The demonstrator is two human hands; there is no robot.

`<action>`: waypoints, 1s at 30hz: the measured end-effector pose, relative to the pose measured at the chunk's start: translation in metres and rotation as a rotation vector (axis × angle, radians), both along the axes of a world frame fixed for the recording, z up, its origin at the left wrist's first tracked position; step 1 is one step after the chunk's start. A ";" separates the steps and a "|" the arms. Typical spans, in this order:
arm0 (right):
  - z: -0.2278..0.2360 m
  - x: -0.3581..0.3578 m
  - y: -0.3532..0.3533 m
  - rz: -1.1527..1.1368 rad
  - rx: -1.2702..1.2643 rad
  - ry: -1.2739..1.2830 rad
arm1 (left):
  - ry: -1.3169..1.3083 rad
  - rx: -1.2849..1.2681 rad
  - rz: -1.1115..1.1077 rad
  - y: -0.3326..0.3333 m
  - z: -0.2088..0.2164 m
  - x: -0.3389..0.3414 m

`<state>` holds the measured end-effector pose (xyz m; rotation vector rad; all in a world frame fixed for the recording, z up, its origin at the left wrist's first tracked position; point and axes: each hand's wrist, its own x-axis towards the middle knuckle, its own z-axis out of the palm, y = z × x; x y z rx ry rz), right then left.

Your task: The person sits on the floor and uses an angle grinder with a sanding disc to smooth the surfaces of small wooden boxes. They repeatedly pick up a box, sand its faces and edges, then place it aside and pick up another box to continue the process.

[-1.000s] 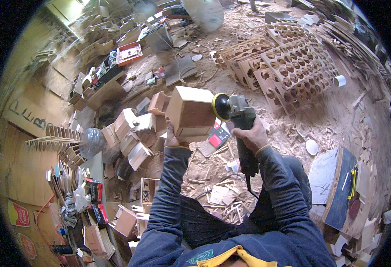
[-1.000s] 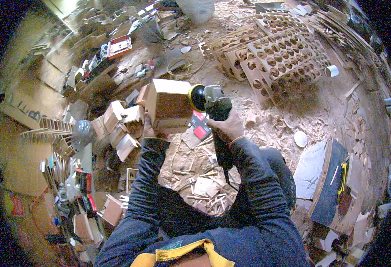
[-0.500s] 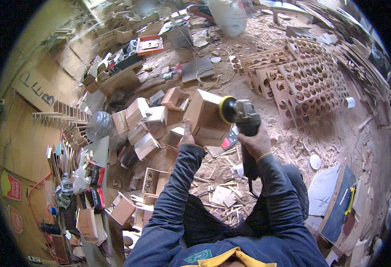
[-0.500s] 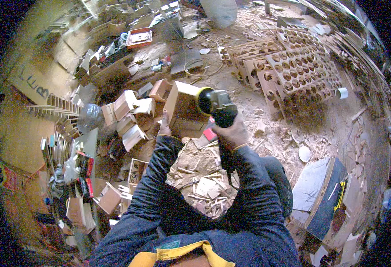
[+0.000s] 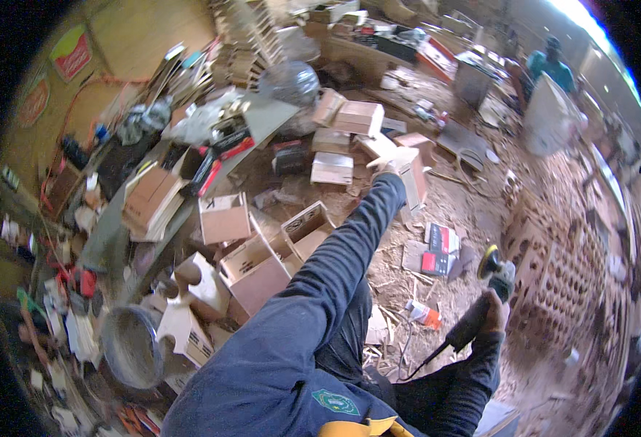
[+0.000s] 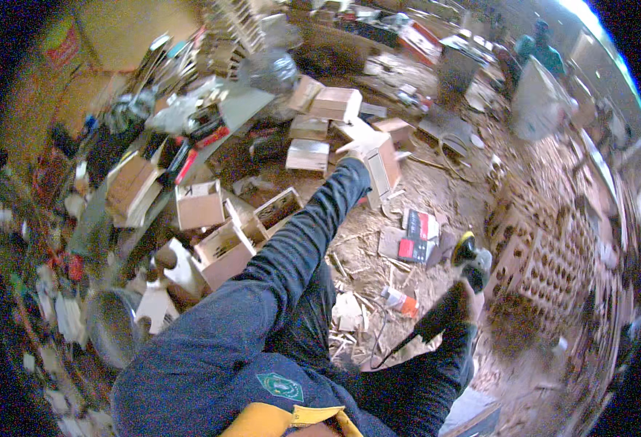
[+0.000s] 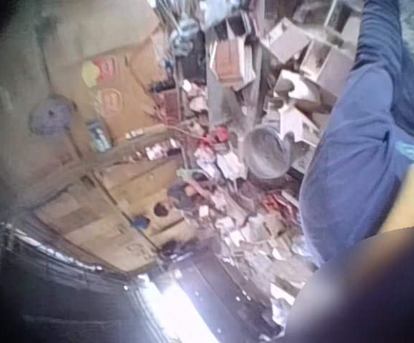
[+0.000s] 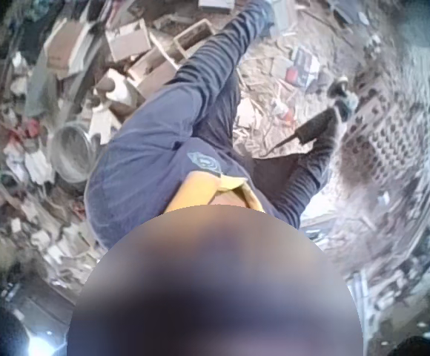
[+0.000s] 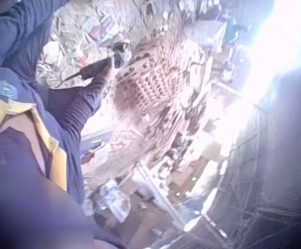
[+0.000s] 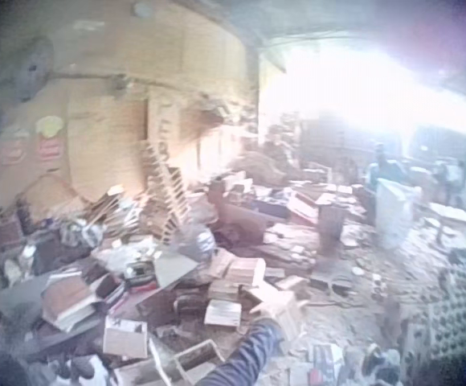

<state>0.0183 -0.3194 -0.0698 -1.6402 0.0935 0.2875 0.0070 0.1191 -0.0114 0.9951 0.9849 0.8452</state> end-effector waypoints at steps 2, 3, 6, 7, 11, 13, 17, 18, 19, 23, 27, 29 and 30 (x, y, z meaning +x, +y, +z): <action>0.006 -0.003 -0.004 -0.004 -0.012 0.044 | 0.052 -0.035 0.101 0.027 -0.001 -0.002; 0.011 -0.010 -0.009 0.018 -0.021 0.055 | 0.080 -0.050 0.138 0.044 -0.006 -0.002; 0.029 -0.018 -0.013 0.010 -0.042 0.071 | 0.160 -0.116 0.207 0.103 -0.040 -0.006; 0.034 -0.019 -0.012 -0.001 -0.079 0.087 | 0.194 -0.140 0.219 0.123 -0.055 -0.007; 0.048 -0.030 -0.014 0.003 -0.078 0.093 | 0.474 -0.329 0.182 0.184 -0.115 -0.015; 0.049 -0.037 -0.011 -0.026 -0.092 0.116 | 0.673 -0.396 0.130 0.189 -0.132 -0.030; 0.052 -0.043 -0.002 -0.005 -0.095 0.155 | 1.029 0.481 -0.435 0.190 -0.112 -0.113; 0.053 -0.043 0.002 0.007 -0.109 0.127 | 1.185 0.611 -0.578 0.199 -0.096 -0.141; 0.054 -0.043 0.006 0.017 -0.123 0.101 | 1.307 0.659 -0.668 0.209 -0.076 -0.168; 0.057 -0.047 0.020 0.021 -0.102 0.007 | 1.498 0.610 -0.266 0.224 -0.038 -0.277; 0.056 -0.044 0.030 0.080 -0.070 0.037 | 1.780 0.402 -0.467 0.236 -0.073 -0.322; 0.052 -0.039 0.029 0.090 -0.112 0.022 | 1.662 0.485 -0.391 0.249 -0.098 -0.324; 0.048 -0.035 0.028 0.099 -0.084 -0.007 | 1.618 0.533 -0.377 0.256 -0.108 -0.327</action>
